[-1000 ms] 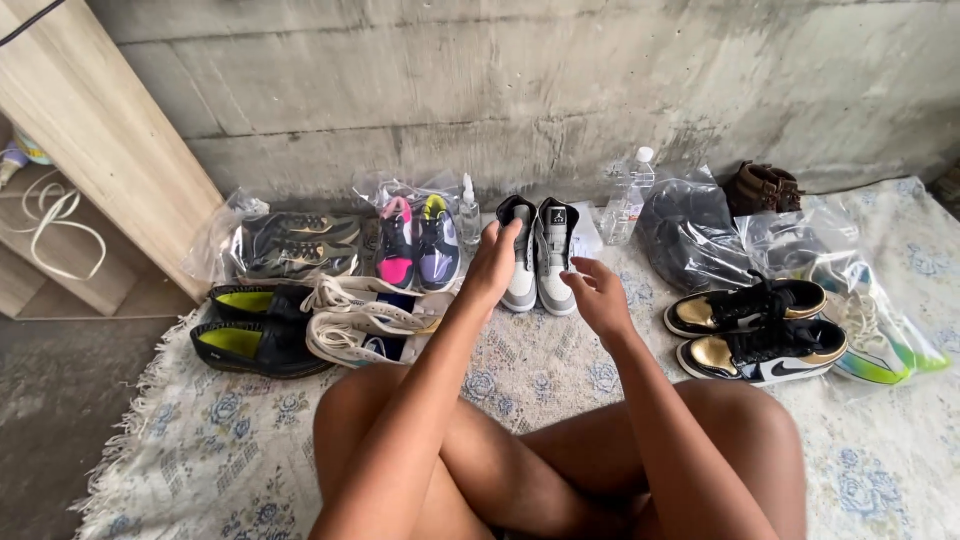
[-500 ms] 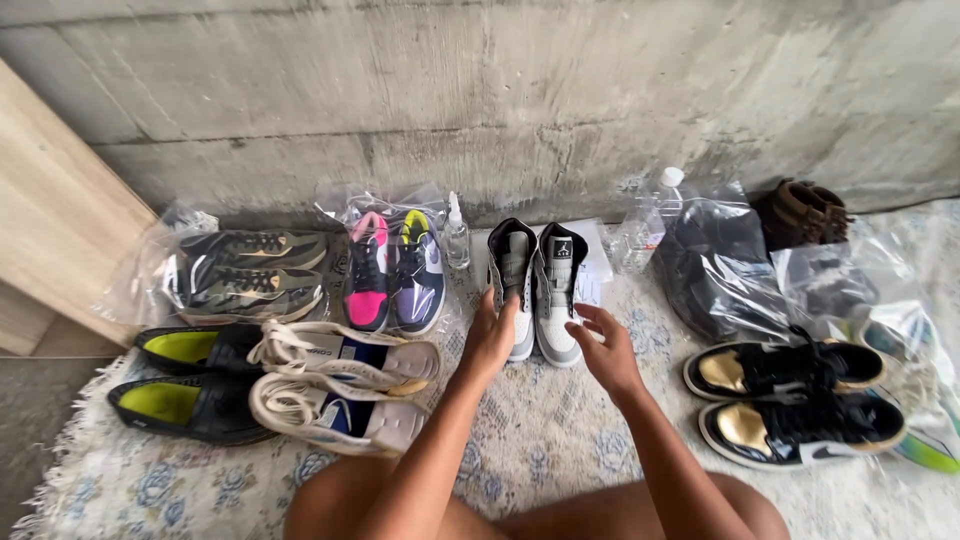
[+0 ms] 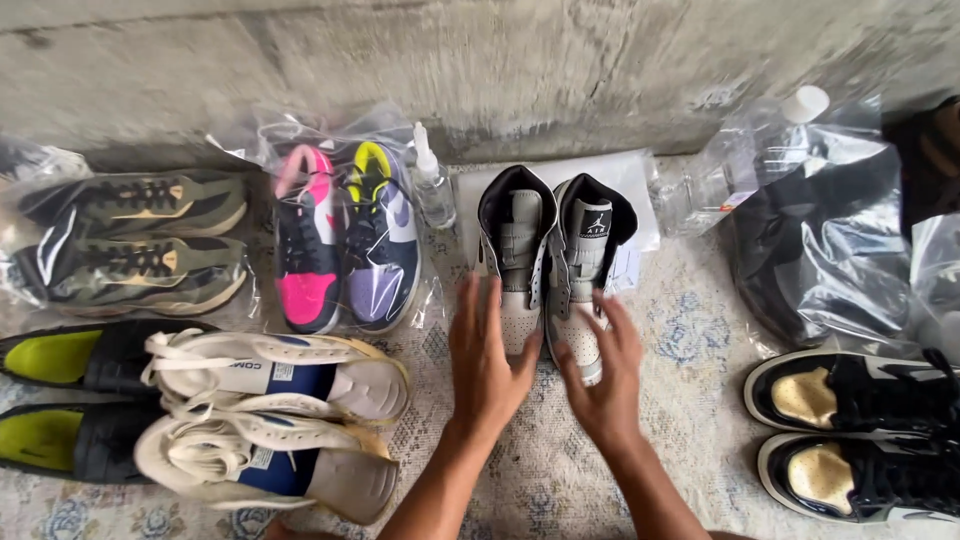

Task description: The person sits on a rug and handles a pair of white and grey high-top sneakers. They rotate the shoes to show different angles, remove the insoles, and then handle the shoelaces.

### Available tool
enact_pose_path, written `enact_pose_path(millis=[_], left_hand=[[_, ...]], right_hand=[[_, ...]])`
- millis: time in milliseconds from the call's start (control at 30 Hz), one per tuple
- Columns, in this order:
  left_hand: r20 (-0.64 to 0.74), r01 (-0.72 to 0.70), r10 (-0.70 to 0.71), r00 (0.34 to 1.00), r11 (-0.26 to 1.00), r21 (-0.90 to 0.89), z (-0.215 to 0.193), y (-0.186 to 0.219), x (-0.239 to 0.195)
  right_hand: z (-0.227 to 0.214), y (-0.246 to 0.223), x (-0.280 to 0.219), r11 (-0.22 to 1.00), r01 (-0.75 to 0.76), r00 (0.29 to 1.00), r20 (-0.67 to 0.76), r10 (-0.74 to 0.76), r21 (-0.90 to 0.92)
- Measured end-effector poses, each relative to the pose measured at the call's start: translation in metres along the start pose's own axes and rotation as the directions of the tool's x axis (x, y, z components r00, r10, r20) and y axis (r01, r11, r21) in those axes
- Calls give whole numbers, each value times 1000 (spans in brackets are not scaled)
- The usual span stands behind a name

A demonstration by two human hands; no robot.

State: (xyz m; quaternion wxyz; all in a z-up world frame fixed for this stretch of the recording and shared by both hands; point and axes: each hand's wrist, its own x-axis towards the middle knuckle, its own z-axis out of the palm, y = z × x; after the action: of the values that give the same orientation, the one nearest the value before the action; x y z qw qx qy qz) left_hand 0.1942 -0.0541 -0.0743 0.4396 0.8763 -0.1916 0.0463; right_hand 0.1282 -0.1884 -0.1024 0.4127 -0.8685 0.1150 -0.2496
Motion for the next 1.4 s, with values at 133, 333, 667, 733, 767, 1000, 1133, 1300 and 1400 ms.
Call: enact_pose_path(millis=[133,333,667,733,767,1000,1133,1300,1400], left_hand=[[55,-83,78,995,991,103,37,-20,-11],[65,147,-148,987,989,12,49,-61,-7],[93,422,-413,906,865,-270,41,-49,-3],[82,430,-428,900,841,-329,36,-44,-1],[106,473,-467,878,812,-342,32,-39,1],[183,635,-675,714,515,-576,5,-15,16],[233,577,-732,640,258,-775,-6,-17,27],[425,575,-695,579,-21,-818,0,-31,28],[468,556,-623,627,-63,-829,10,-40,22]], right_hand=[[12,-10,-2,991,90,975,193,-108,99],[15,43,4,922,-322,937,68,343,-216],[11,38,14,784,-533,838,75,540,318],[2,34,20,625,-498,817,86,570,601],[-3,30,25,531,-543,770,134,624,650],[-10,23,30,384,-658,669,268,694,648],[-14,12,39,238,-693,580,330,745,680],[-10,37,26,131,-615,635,390,667,777],[-7,24,29,118,-642,621,424,659,758]])
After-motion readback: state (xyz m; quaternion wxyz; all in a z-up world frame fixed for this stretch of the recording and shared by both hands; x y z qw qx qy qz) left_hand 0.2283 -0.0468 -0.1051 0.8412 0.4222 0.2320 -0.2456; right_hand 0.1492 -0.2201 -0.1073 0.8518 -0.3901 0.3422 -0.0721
